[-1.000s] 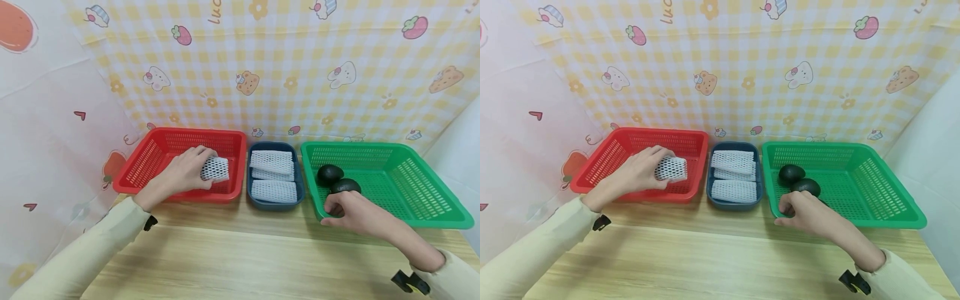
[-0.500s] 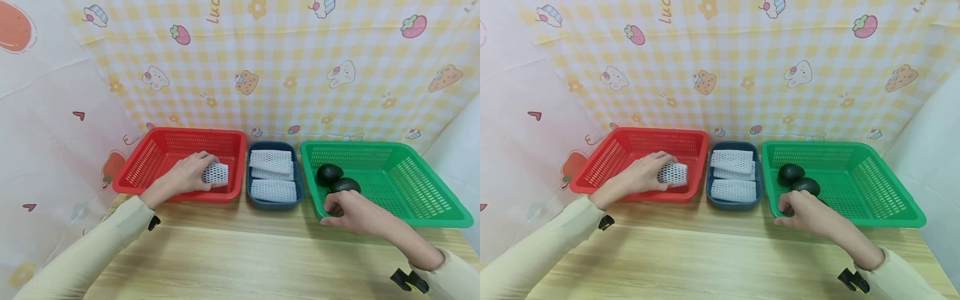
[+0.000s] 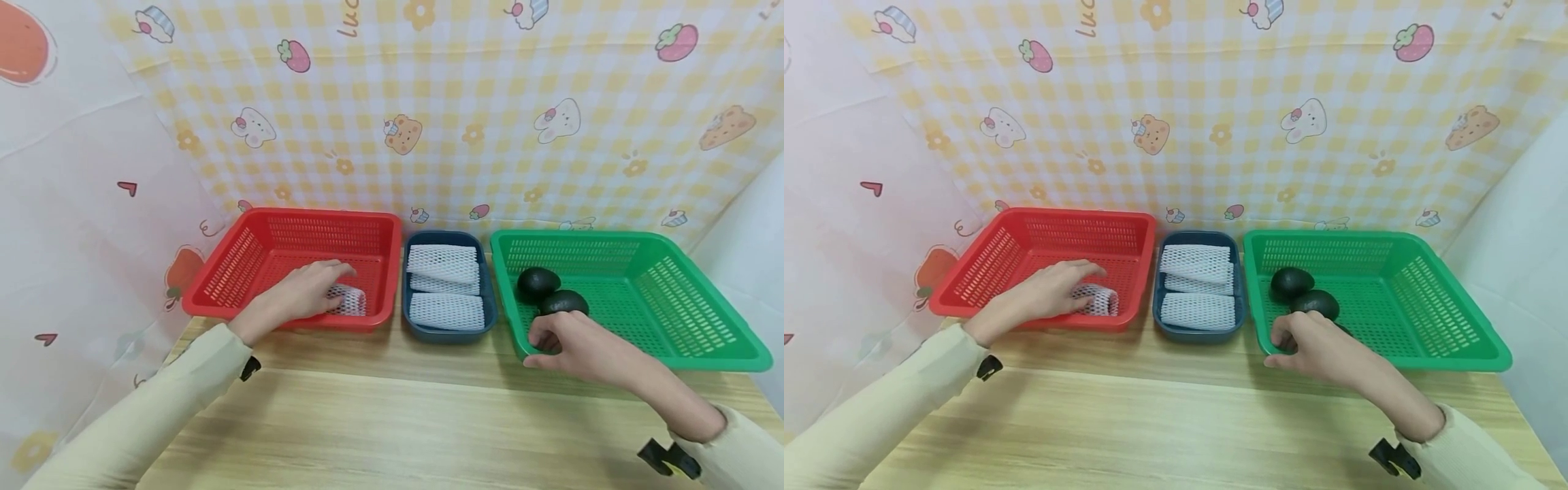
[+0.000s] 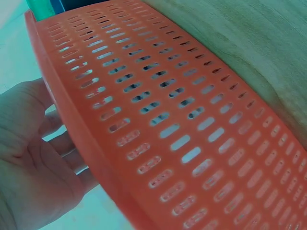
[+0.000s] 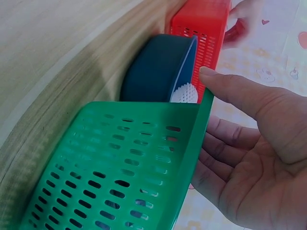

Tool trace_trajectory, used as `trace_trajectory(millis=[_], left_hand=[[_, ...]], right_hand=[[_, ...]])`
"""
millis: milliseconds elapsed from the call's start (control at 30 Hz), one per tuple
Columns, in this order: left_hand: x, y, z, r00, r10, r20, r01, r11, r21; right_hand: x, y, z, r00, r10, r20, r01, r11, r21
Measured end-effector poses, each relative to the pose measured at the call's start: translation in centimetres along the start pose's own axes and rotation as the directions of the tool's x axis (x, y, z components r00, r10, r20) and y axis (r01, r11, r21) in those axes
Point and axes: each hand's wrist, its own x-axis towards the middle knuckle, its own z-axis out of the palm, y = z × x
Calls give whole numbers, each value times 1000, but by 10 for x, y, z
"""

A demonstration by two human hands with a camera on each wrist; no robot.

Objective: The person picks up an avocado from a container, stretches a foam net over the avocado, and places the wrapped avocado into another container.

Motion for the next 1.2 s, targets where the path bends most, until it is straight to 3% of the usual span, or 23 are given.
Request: trace_trajectory(millis=[167, 400, 567, 800, 1033, 1200], left_hand=[[0, 8, 1, 999, 3, -41, -3, 1000, -3], [5, 31, 3, 996, 32, -83, -33, 999, -11], [11, 49, 6, 990, 95, -104, -95, 995, 3], [19, 68, 13, 966, 196, -168, -187, 980, 70], [29, 87, 25, 954, 283, -101, -278, 959, 64], [38, 103, 33, 955, 297, -19, -295, 954, 56]], right_hand=[[-1, 0, 0, 1000, 2, 2, -2, 1000, 3], [-2, 1, 0, 1000, -9, 6, 9, 1000, 13], [-1, 1, 0, 1000, -12, 10, 12, 1000, 18], [-1, 1, 0, 1000, -14, 14, 13, 999, 34], [-1, 1, 0, 1000, -14, 18, 13, 999, 41], [-2, 1, 0, 1000, -3, 24, 2, 999, 52]])
